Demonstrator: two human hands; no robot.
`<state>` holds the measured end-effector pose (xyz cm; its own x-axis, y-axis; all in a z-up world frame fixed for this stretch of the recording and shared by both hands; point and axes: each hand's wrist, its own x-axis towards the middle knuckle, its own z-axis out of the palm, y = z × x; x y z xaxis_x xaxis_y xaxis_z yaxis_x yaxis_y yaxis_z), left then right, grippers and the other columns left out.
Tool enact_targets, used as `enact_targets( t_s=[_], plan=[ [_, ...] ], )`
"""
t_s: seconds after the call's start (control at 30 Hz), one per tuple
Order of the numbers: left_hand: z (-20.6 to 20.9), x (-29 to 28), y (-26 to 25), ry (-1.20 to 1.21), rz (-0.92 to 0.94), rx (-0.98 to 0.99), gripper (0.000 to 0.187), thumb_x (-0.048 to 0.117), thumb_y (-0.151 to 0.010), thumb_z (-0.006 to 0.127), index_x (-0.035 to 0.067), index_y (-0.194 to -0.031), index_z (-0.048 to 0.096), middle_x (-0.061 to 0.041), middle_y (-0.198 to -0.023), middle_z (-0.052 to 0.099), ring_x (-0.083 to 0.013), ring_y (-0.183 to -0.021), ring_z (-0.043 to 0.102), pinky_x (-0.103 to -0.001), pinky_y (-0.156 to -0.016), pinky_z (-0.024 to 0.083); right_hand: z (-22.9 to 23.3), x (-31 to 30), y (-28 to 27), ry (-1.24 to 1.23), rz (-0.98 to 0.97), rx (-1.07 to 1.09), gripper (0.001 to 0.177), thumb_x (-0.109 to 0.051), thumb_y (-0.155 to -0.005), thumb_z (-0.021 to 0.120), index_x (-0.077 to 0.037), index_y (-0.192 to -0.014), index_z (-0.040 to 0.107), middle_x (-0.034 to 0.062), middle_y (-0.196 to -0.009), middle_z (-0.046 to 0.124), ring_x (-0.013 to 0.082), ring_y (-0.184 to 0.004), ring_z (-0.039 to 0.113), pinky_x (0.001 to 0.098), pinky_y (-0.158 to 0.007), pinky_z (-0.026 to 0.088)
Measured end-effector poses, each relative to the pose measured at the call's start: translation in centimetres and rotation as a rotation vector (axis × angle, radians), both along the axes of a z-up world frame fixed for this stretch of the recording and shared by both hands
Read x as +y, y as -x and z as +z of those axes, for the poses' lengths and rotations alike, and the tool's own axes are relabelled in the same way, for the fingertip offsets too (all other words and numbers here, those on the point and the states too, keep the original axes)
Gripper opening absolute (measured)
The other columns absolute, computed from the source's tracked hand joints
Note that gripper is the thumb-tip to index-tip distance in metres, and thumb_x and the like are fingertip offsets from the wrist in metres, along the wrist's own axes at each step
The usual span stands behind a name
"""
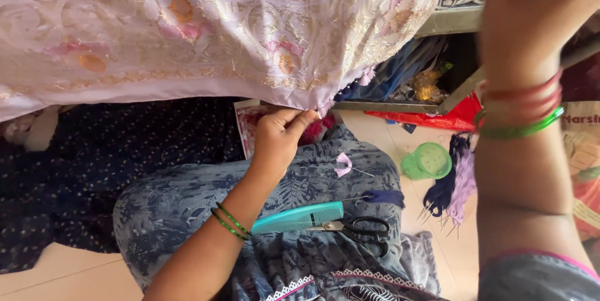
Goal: Sewing decorative tassels onto the edge of a white embroidered fabric.
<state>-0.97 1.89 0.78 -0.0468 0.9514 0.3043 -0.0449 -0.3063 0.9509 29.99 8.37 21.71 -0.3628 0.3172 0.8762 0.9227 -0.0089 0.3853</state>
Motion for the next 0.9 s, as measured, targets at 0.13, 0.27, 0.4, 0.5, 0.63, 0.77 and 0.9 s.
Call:
enact_targets(
  t_s=[0.13,0.27,0.4,0.5,0.63,0.77,0.9],
  plan=[
    [0.8,-0.6,0.0,0.203,-0.186,-0.218,0.021,0.022,-0.093,0.077,0.002,-0.097,0.081,0.001,-0.073,0.071,-0.0052,-0.057,0.047,-0.024,-0.053,0.037,-0.9,-8.6,10.6,0.341,0.243,-0.211,0.025,-0.015,-0.109,0.059,-0.021,-0.109,0.083,0.0038,-0.085,0.07,0.024,-0.071,0.065,0.0391,-0.061,0.05],
    [2.0,-1.5,0.6,0.367,-0.361,-0.392,0.02,0.021,-0.091,0.077,0.002,-0.095,0.081,0.0,-0.063,0.064,-0.0033,-0.045,0.042,-0.022,-0.04,0.028,-5.2,-10.3,13.8,0.438,1.249,-0.564,0.017,-0.005,-0.097,0.068,0.003,-0.111,0.072,0.0166,-0.112,0.071,0.0327,-0.103,0.073,0.0405,-0.087,0.064],
    [2.6,-2.0,0.6,0.447,-0.335,-0.495,0.019,0.018,-0.091,0.077,0.0,-0.097,0.079,-0.001,-0.073,0.07,-0.0062,-0.058,0.058,-0.024,-0.047,0.042,-10.8,-11.4,14.5,0.718,1.253,0.005,0.024,0.003,-0.085,0.076,0.004,-0.108,0.071,0.0163,-0.112,0.073,0.0311,-0.103,0.074,0.0393,-0.089,0.062],
    [1.5,-1.6,0.5,0.46,-0.347,-0.595,0.019,0.016,-0.093,0.075,-0.001,-0.099,0.078,-0.003,-0.076,0.071,-0.0073,-0.062,0.061,-0.024,-0.05,0.043,-13.7,-12.6,14.2,0.837,1.166,0.345,0.025,0.011,-0.08,0.073,0.001,-0.103,0.072,0.013,-0.105,0.075,0.0266,-0.099,0.076,0.0363,-0.087,0.062],
    [0.1,-0.9,0.0,0.41,-0.356,-0.634,0.019,0.016,-0.094,0.075,-0.002,-0.101,0.078,-0.002,-0.073,0.065,-0.0064,-0.058,0.05,-0.021,-0.048,0.034,-15.1,-12.9,12.6,0.904,1.139,0.579,0.021,0.013,-0.083,0.069,0.004,-0.102,0.07,0.0156,-0.106,0.076,0.0286,-0.101,0.077,0.036,-0.086,0.065],
    [0.4,-0.4,0.5,0.425,-0.352,-0.797,0.017,0.013,-0.094,0.074,-0.003,-0.102,0.075,-0.001,-0.081,0.065,-0.0077,-0.063,0.051,-0.02,-0.052,0.036,-14.6,-12.9,8.6,0.749,1.246,1.157,0.007,0.004,-0.101,0.061,0.0,-0.099,0.065,0.0157,-0.098,0.073,0.0243,-0.087,0.074,0.0352,-0.076,0.063],
    [0.6,-0.2,1.2,0.444,-0.347,-0.894,0.017,0.013,-0.095,0.073,-0.002,-0.102,0.075,-0.002,-0.087,0.068,-0.0071,-0.066,0.052,-0.019,-0.054,0.037,-15.2,-11.9,3.5,0.431,1.445,1.622,0.014,-0.006,-0.122,0.058,0.0,-0.11,0.059,0.0125,-0.093,0.065,0.0171,-0.075,0.06,0.0282,-0.068,0.05]
  ],
)
